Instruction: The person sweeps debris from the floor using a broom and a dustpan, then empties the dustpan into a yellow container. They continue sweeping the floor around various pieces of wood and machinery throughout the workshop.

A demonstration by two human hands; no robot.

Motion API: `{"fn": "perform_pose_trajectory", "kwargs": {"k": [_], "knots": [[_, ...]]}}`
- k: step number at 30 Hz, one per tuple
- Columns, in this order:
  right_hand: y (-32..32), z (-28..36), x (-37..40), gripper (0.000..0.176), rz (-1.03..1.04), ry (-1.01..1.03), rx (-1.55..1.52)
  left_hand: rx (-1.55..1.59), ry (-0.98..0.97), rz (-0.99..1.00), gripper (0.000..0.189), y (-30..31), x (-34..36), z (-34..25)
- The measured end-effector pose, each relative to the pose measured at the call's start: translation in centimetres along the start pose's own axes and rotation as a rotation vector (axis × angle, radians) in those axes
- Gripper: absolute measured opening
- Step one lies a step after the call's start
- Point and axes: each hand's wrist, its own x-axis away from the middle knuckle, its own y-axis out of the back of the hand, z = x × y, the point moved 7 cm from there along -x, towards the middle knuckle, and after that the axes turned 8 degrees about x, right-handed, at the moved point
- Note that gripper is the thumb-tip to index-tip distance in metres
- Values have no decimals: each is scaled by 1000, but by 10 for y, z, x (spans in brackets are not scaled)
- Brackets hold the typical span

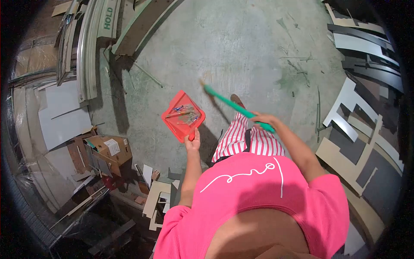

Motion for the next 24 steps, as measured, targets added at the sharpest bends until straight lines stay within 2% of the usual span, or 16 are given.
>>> {"fn": "perform_pose_trajectory", "kwargs": {"k": [1, 2, 4, 6, 7, 8, 10, 12, 14, 16, 19, 21, 22, 24], "knots": [[-10, 6, -36, 52, 136, 59, -13, 2, 5, -2, 48, -9, -4, -2], [-18, 10, -69, 53, 97, 3, 13, 12, 8, 9, 47, -17, -8, -6], [-36, 34, -104, 54, 142, -73, 286, 31, 17, 15, 46, -33, -10, -4], [-44, 49, -119, 53, 113, -104, 304, -17, -133, 56, 52, -50, -8, -12], [-46, 58, -122, 52, 89, -121, 317, 30, -75, 53, 51, -48, -17, -14], [-40, 66, -119, 52, 86, -121, 324, 36, -73, 57, 51, -49, -23, -17], [-10, 79, -90, 48, -82, -126, 328, 145, 14, -61, 50, -40, -34, -14], [29, 64, -82, 46, -49, -46, 218, 130, 16, -82, 48, -36, -46, -19], [81, 38, -61, 43, -147, -65, -37, 117, 24, -94, 46, -38, -56, -20], [112, 40, -13, 37, -266, -11, -195, 110, 57, -52, 45, -43, -63, -18], [147, 36, 32, 28, -386, -31, -271, 50, 31, -79, 45, -54, -65, -14], [160, 28, 45, 23, -475, -160, -570, 47, 29, -72, 44, -62, -72, -13], [159, 31, 44, 23, -477, -158, -570, 42, 22, -66, 44, -66, -76, -14], [161, 52, 41, 21, -481, 14, -412, 57, 51, -43, 44, -73, -86, -13]]}}
